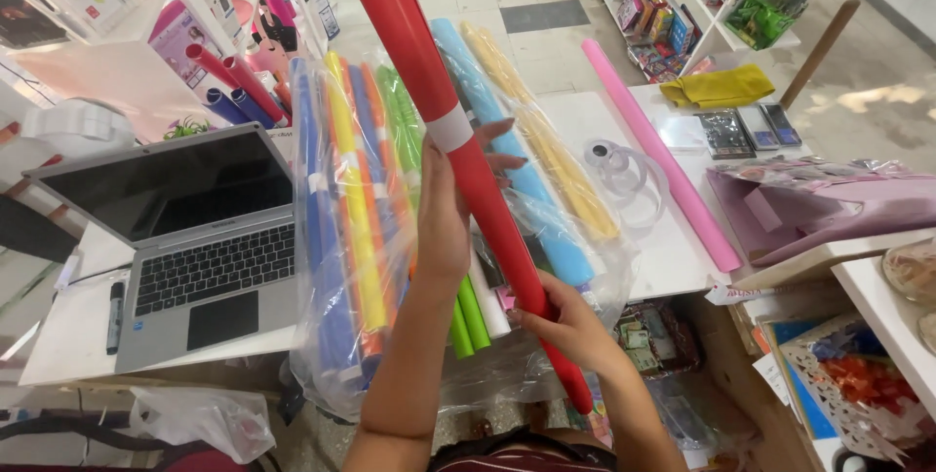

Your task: Applying white adhesive labels to the ends of long colored rolls of material in a gift shop.

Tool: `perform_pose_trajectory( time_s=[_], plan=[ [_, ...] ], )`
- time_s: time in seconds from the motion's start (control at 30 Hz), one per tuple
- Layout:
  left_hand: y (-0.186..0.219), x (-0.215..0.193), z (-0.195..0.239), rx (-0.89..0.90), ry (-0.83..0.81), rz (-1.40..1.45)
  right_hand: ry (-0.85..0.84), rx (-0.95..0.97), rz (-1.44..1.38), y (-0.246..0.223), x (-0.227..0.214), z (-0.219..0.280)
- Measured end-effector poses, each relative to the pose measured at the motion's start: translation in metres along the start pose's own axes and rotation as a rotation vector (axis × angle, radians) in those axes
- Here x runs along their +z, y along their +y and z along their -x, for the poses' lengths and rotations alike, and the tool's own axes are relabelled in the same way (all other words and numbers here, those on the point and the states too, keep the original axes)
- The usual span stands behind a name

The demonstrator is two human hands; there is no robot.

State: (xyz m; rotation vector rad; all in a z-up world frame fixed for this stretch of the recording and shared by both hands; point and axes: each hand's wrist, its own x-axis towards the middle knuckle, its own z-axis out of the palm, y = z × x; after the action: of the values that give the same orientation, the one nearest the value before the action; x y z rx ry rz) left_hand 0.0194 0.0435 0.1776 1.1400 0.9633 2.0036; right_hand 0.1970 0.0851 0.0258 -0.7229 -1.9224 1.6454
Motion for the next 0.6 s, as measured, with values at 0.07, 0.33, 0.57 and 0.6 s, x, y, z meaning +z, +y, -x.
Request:
perform_pose_trajectory(
  time_s=[0.07,0.33,0.57,0.6],
  plan=[
    [-0.003,-0.005,-0.011,0.03,0.002,0.067,-0.015,0.03,0.006,-0.013,-0.004,0.002],
    [-0.029,0.014,-0.03,0.16,-0.057,0.178,0.035,-0.018,-0.081,-0.015,-0.011,-0.013],
    [-0.059,0.04,-0.006,0.034,-0.288,0.163,0.119,-0.092,-0.191,-0.032,-0.026,-0.014],
    [-0.064,0.041,-0.003,0.011,-0.354,0.138,0.133,-0.08,-0.206,-0.032,-0.031,-0.013]
  ],
)
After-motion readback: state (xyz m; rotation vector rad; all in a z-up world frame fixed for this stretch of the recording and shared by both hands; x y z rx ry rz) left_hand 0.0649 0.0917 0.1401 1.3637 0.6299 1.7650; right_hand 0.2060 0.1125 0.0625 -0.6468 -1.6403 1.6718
